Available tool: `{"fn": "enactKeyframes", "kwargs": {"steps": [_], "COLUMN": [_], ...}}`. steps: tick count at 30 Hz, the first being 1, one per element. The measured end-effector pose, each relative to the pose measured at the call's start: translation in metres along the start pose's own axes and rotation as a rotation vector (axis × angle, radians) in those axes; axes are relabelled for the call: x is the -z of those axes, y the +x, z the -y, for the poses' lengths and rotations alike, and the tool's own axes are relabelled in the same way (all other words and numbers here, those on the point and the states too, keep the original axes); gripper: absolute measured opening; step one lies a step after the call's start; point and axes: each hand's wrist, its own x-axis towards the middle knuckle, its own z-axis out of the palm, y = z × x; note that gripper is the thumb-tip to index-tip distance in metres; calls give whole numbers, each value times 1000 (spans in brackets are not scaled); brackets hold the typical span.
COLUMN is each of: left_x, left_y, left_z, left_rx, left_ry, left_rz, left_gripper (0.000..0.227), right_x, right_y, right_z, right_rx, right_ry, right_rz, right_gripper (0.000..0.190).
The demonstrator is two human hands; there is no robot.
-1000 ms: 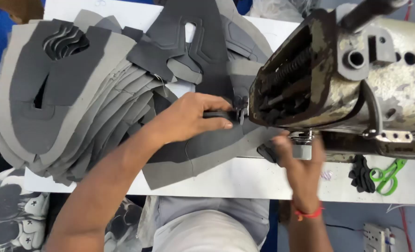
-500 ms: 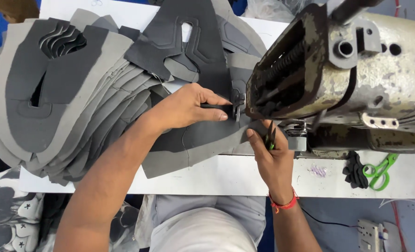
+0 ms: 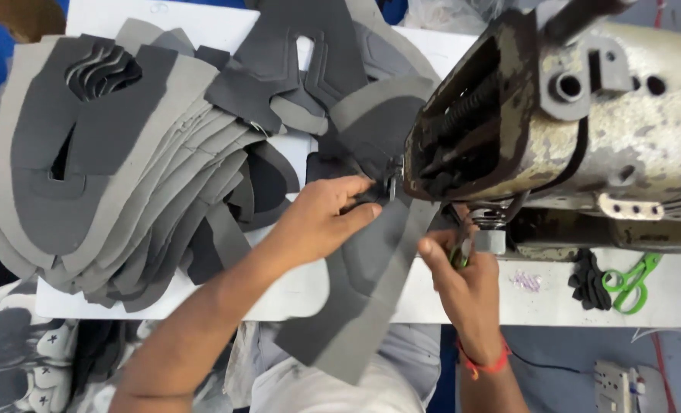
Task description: The person sews gray shoe parts using a sewing machine, guiding the material under the needle and cutting threads with scissors. They handle multiple shoe parts from a stack, aligning them for stitching and trimming excess thread after each piece.
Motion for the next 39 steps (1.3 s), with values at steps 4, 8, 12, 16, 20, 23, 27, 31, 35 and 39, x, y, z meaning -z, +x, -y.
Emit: {"fn": "enactKeyframes", "kwargs": {"steps": [4,8,12,16,20,23,27,31,35,39], "left_x": [-32,-48,-55,-58,-60,-62,-64,-66,-66,-64], "left_y": [-14,-21,-24,-36,-53,-66,-75,-72,-65,-55], "left_z": [-3,-6,-7,-10,-10,-5,3,7,6,3], "left_rx": [71,100,99,110,77,109,93,71,26,79], "left_ry": [-84,-208,-231,-207,-199,-235,-359,-385,-395,-343], "left_rz": [-150,-289,-347,-355,-292,-222,-164,-163,-192,-209], "left_gripper": [41,46,47,47,50,53,58,59,58,59], "right_x": [8,6,5,8,16,22,23,22,24,21], "right_y": [-21,-28,-27,-29,-23,-21,-20,-14,-9,-1], "right_z": [15,13,10,14,12,-2,-4,-4,-11,6], "right_rx": [43,51,58,35,78,89,148,206,210,229], "right_ry": [-114,-143,-40,-51,-111,-175,-292,-301,-262,-299], "right_rz": [137,202,165,161,135,120,93,76,45,26], "right_gripper": [79,88,85,82,74,71,69,64,37,48]}}
